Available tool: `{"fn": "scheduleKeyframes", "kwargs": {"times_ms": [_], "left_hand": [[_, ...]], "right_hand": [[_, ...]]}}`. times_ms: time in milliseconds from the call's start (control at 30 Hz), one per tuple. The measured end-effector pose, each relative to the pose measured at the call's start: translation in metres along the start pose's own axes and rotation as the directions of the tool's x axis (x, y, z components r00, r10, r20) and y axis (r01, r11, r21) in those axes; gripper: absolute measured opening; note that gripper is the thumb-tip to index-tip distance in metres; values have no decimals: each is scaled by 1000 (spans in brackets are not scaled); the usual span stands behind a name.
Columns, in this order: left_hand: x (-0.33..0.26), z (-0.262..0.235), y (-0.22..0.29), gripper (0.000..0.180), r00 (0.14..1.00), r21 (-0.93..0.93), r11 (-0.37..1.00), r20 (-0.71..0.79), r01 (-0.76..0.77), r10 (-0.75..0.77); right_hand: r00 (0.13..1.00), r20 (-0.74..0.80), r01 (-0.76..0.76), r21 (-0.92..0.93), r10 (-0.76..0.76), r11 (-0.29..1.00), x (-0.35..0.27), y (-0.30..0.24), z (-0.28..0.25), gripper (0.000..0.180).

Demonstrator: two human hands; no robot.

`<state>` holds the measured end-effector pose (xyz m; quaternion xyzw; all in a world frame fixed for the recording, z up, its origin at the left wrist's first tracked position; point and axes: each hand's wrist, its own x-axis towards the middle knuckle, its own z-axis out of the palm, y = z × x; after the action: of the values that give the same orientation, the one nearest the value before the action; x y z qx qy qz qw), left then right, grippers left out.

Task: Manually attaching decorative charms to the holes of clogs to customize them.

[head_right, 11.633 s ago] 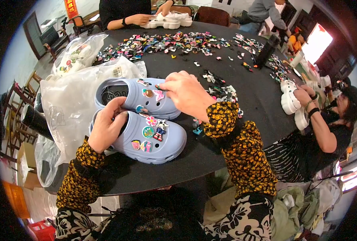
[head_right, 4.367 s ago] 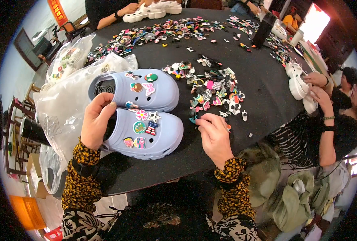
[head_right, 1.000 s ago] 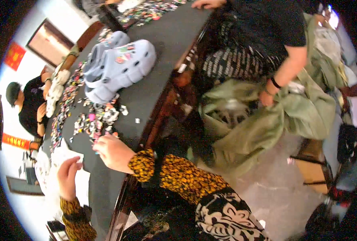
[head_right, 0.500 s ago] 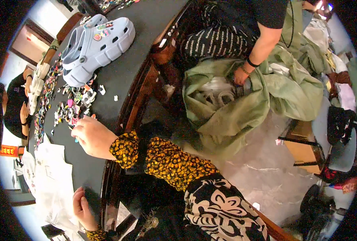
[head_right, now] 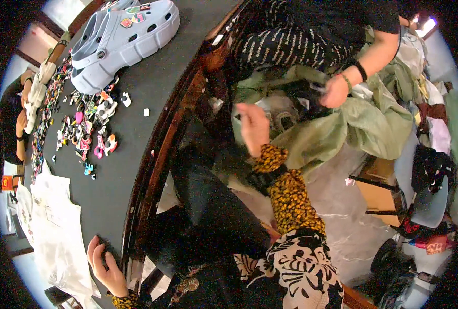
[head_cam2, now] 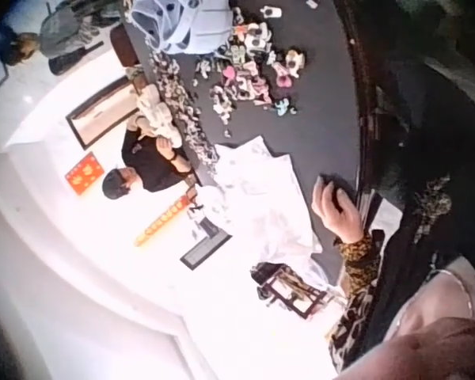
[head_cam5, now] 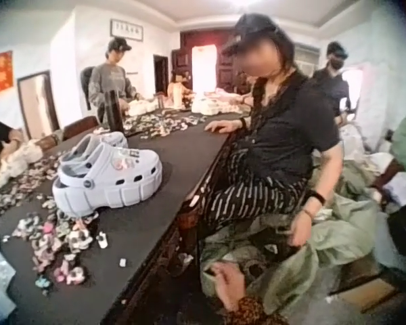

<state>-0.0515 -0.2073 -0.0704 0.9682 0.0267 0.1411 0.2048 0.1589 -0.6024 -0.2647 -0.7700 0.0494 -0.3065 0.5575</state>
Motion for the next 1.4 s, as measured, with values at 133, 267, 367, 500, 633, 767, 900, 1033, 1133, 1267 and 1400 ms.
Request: {"fn": "scheduleKeyframes", "kwargs": {"times_ms": [133, 267, 367, 500, 633, 767, 900, 1033, 1133, 1267, 1400], "left_hand": [[0, 0, -3, 20, 1000, 70, 997, -6, -24, 25], [0, 0, -4, 19, 999, 112, 993, -13, -40, 41], [0, 3, -2, 18, 1000, 144, 989, -14, -22, 24], [2, 8, -1, 17, 999, 128, 992, -44, -15, 20], [1, 5, -3, 18, 999, 173, 985, -24, -18, 22], [2, 2, 0, 17, 999, 192, 981, -40, -18, 26], [3, 6, 2, 19, 999, 194, 981, -27, -15, 21], [3, 3, 12, 18, 997, 164, 986, -66, -37, 48], [-2, 6, -6, 18, 998, 116, 993, -67, 27, -19], [1, 10, 3, 17, 999, 202, 979, -49, 33, -23], [4, 4, 10, 17, 998, 284, 959, -55, 10, 6]], "right_hand": [[987, 158, 81, -421, -15, 903, 3, 83, -39, 21], [970, 239, 104, -596, 52, 796, -17, 150, -60, 21], [966, 234, 58, -607, 108, 793, -40, 196, -83, 20], [958, 216, -8, -635, 187, 773, -98, 240, -113, 19], [941, 205, -75, -651, 269, 756, -204, 259, -99, 19], [914, 196, -144, -661, 354, 736, -268, 284, -60, 21], [885, 173, -213, -675, 433, 706, -266, 346, -84, 24], [872, 153, -249, -678, 464, 691, -211, 409, -120, 28], [459, 568, -841, 29, 683, 541, -120, 430, -195, 33], [452, 577, -846, 34, 680, 533, -82, 389, -203, 41], [899, 225, -113, -710, 376, 695, -33, 297, -206, 59]]}}
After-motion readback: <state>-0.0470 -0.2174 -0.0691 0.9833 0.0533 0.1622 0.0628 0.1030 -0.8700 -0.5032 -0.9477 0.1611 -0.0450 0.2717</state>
